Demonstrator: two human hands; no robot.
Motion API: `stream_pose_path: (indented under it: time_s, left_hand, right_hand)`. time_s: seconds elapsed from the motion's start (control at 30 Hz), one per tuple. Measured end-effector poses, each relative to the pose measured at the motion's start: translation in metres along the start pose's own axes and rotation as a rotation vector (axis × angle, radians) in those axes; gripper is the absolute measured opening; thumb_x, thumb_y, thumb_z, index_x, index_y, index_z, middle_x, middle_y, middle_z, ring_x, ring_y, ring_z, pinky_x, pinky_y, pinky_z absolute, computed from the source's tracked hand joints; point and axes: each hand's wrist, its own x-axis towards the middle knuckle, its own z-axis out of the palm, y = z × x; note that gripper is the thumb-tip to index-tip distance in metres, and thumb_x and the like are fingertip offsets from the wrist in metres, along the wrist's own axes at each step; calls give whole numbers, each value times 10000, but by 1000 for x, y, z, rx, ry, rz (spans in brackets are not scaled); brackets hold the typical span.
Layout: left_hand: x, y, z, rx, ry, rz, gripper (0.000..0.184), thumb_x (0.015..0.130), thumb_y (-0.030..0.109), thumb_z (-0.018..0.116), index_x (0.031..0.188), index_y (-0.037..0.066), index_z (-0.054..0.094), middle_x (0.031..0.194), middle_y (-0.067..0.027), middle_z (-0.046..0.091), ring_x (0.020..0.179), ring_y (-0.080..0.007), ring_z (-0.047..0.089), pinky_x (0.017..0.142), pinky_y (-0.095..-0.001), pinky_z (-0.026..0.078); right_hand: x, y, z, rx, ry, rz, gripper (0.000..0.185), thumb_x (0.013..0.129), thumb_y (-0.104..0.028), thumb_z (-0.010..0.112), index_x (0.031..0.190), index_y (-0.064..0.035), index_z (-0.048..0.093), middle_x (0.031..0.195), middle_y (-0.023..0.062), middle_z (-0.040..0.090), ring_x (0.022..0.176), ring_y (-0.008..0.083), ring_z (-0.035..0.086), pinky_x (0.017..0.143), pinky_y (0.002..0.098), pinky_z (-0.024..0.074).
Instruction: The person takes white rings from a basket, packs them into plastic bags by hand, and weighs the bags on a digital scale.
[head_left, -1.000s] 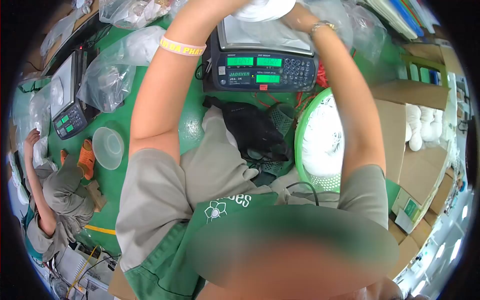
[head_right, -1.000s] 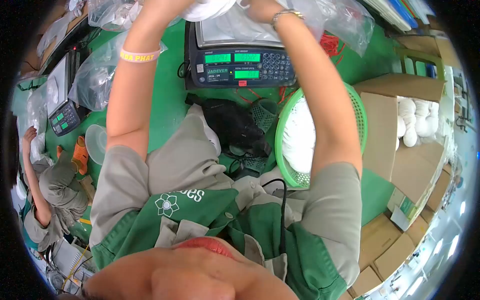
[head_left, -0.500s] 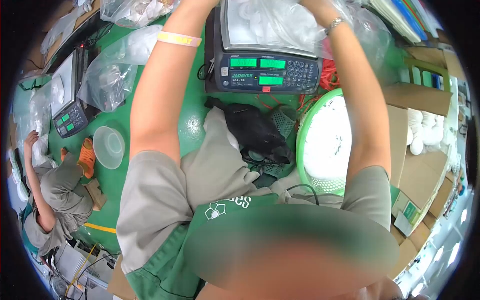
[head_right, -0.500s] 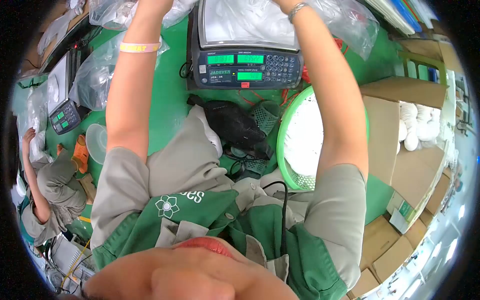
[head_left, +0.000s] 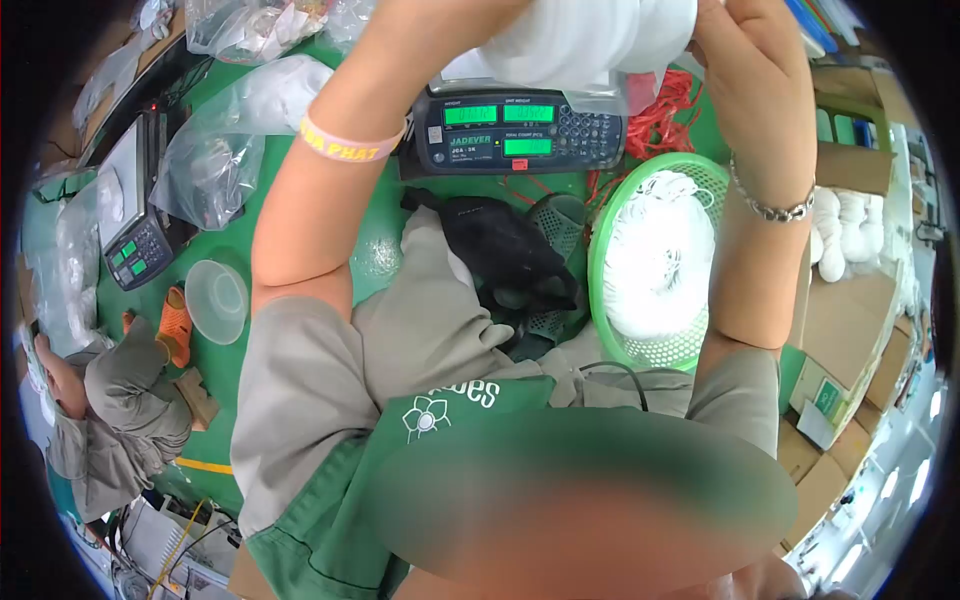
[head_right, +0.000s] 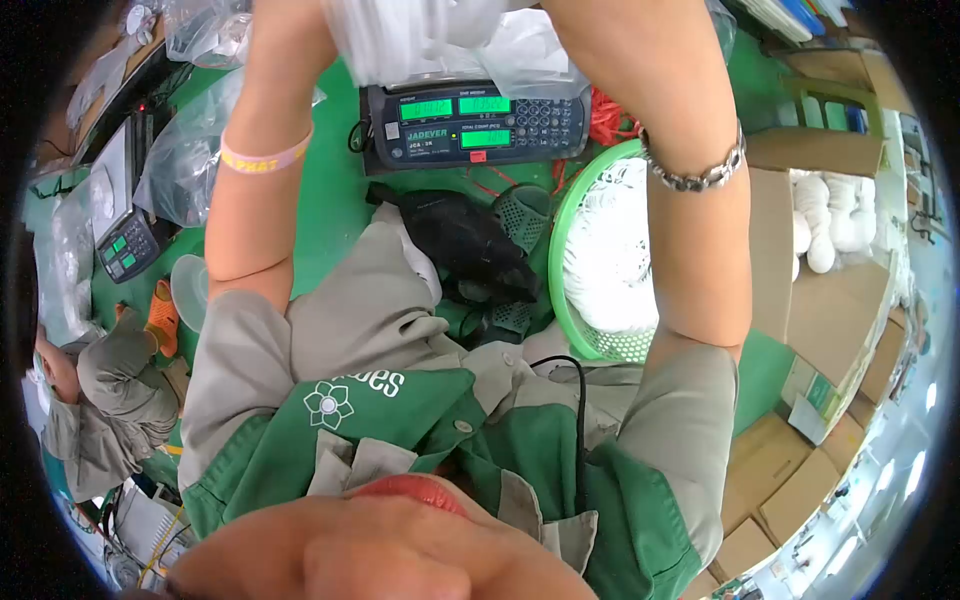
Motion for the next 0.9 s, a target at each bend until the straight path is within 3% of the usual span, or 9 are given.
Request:
stream_pose_path:
  time_s: [0.03,0.13,0.17,0.3,0.4,0.5,0.57,0.83,0.9]
  left_hand:
    - [-2,-1,1,-166,-1,-37,386,767,79,638,1119,0,500,1006,-63,587,875,-115,562,742,-233,461]
    - [-3,4,-5,-7,-34,-19,338,761,94,642,1067,-4,537,988,-63,597,872,-120,569,743,-239,467]
    - [-5,1,-5,20,-11,72,281,801,91,586,1064,-3,549,961,-59,606,868,-119,571,747,-240,471]
    - [-6,-7,-8,-117,41,1,268,833,74,527,1091,2,541,970,-59,605,864,-118,572,751,-242,473]
    - [-6,-7,-6,-116,106,3,271,858,79,485,1113,-3,531,993,-58,600,876,-115,568,761,-240,469]
    - [-8,-9,-7,-47,142,121,283,861,92,486,1122,-9,523,1019,-55,590,894,-112,558,773,-232,460]
    - [-7,-8,-8,-222,92,10,278,870,102,474,1119,-12,522,1033,-51,584,904,-109,549,776,-222,450]
    - [-10,0,-6,-128,82,-10,272,871,117,476,1105,-14,524,1010,-52,586,883,-110,548,765,-224,447]
    - [-11,1,-6,-140,65,-29,272,871,121,478,1103,-14,525,1006,-52,587,881,-110,547,766,-226,446]
  right_hand:
    - [-5,-14,10,-430,131,81,306,884,-98,469,1155,41,439,1082,95,554,958,123,545,825,254,443]
    - [-3,-35,19,-676,263,316,285,883,-164,497,1084,38,493,892,67,597,806,109,587,724,228,481]
    - [-10,-28,15,-408,250,180,257,878,-191,514,1006,31,532,806,44,595,706,77,572,629,201,478]
    - [-13,-12,-1,-585,94,-132,200,852,-175,563,899,20,568,764,29,595,610,35,517,550,156,416]
    - [-19,-25,9,-624,253,79,178,839,-168,582,877,6,570,719,11,587,578,27,495,532,151,395]
    - [-20,-24,4,-604,276,73,150,848,-170,571,836,-21,558,669,-8,568,533,17,466,487,147,371]
    - [-21,-23,2,-538,297,84,136,858,-165,555,816,-37,544,642,-7,558,503,20,476,459,137,381]
    - [-22,-18,-8,-303,291,89,125,893,-134,476,825,-36,514,657,35,590,528,65,581,456,149,462]
    - [-23,-15,-14,-832,282,118,124,892,-133,479,822,-37,513,658,33,590,526,65,579,461,152,464]
